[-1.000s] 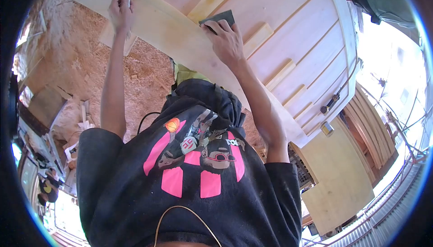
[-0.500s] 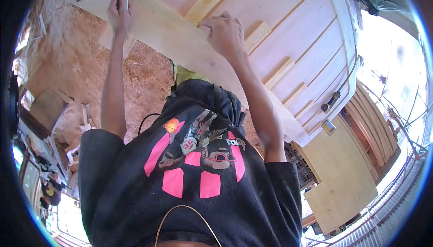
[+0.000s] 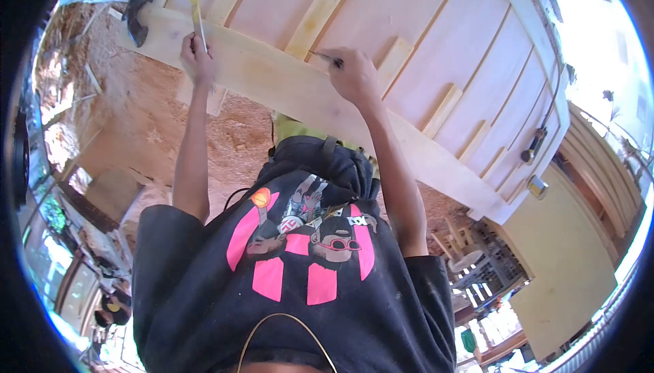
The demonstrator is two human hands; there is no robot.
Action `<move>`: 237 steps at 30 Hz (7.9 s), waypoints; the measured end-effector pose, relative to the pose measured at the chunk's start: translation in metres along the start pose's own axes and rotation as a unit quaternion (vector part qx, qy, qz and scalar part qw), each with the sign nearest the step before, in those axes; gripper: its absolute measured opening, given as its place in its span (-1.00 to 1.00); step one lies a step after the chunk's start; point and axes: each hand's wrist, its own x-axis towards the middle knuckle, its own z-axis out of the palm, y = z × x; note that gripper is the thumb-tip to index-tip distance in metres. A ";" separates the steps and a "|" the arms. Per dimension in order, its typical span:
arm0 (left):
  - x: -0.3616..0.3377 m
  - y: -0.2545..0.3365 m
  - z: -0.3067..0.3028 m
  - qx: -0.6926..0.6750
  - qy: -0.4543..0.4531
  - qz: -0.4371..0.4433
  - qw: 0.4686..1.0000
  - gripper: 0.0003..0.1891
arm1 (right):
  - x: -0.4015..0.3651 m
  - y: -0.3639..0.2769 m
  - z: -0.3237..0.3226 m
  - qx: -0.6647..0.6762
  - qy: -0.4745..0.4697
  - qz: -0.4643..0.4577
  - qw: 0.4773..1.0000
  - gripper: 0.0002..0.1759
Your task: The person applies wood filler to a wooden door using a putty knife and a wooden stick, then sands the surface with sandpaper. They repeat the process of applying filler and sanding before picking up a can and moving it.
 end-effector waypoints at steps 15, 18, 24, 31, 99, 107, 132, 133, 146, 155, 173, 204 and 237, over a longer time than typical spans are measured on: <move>0.011 -0.005 0.002 -0.021 -0.003 -0.010 1.000 -0.80 | 0.043 -0.026 0.047 -0.209 -0.066 -0.090 0.972 -0.71; -0.018 0.040 0.017 -0.064 -0.054 -0.065 0.994 -0.80 | 0.038 -0.029 0.008 -0.053 0.011 -0.151 0.987 -0.69; -0.108 0.158 0.049 -0.104 -0.226 -0.149 0.957 -0.76 | -0.005 -0.061 0.013 -0.002 0.254 -0.312 0.915 -0.49; -0.088 0.198 0.031 -0.182 -0.341 -0.195 0.901 -0.78 | -0.022 -0.046 0.046 -0.153 0.335 -0.294 0.882 -0.30; 0.034 -0.007 -0.051 0.049 -0.172 0.081 0.980 -0.83 | 0.015 -0.066 0.057 -0.143 -0.014 0.123 0.982 -0.62; 0.035 -0.007 -0.050 0.037 -0.174 0.075 0.981 -0.83 | 0.078 -0.052 0.034 -0.014 -0.142 0.255 0.956 -0.56; 0.034 -0.018 -0.049 0.013 -0.167 0.070 0.983 -0.82 | -0.011 -0.037 0.077 -0.268 0.088 -0.066 0.957 -0.61; 0.033 -0.015 -0.048 0.015 -0.164 0.067 0.984 -0.82 | -0.015 -0.035 0.085 -0.272 0.102 -0.075 0.954 -0.59; 0.034 -0.017 -0.048 0.008 -0.167 0.054 0.984 -0.81 | -0.002 -0.036 0.080 -0.277 0.103 -0.073 0.953 -0.70; 0.032 -0.009 -0.048 0.030 -0.160 0.049 0.985 -0.81 | 0.021 -0.012 0.008 -0.073 -0.051 0.104 0.991 -0.64; 0.035 -0.013 -0.049 0.037 -0.161 0.080 0.983 -0.84 | 0.073 -0.010 0.014 -0.174 -0.234 0.107 0.951 -0.59; 0.034 -0.015 -0.048 0.005 -0.166 0.042 0.985 -0.81 | 0.000 0.015 0.062 0.561 0.096 0.466 0.677 -0.86; -0.039 0.166 0.035 -0.021 -0.413 -0.054 0.909 -0.80 | -0.007 -0.103 0.023 -0.104 0.285 -0.156 0.940 -0.41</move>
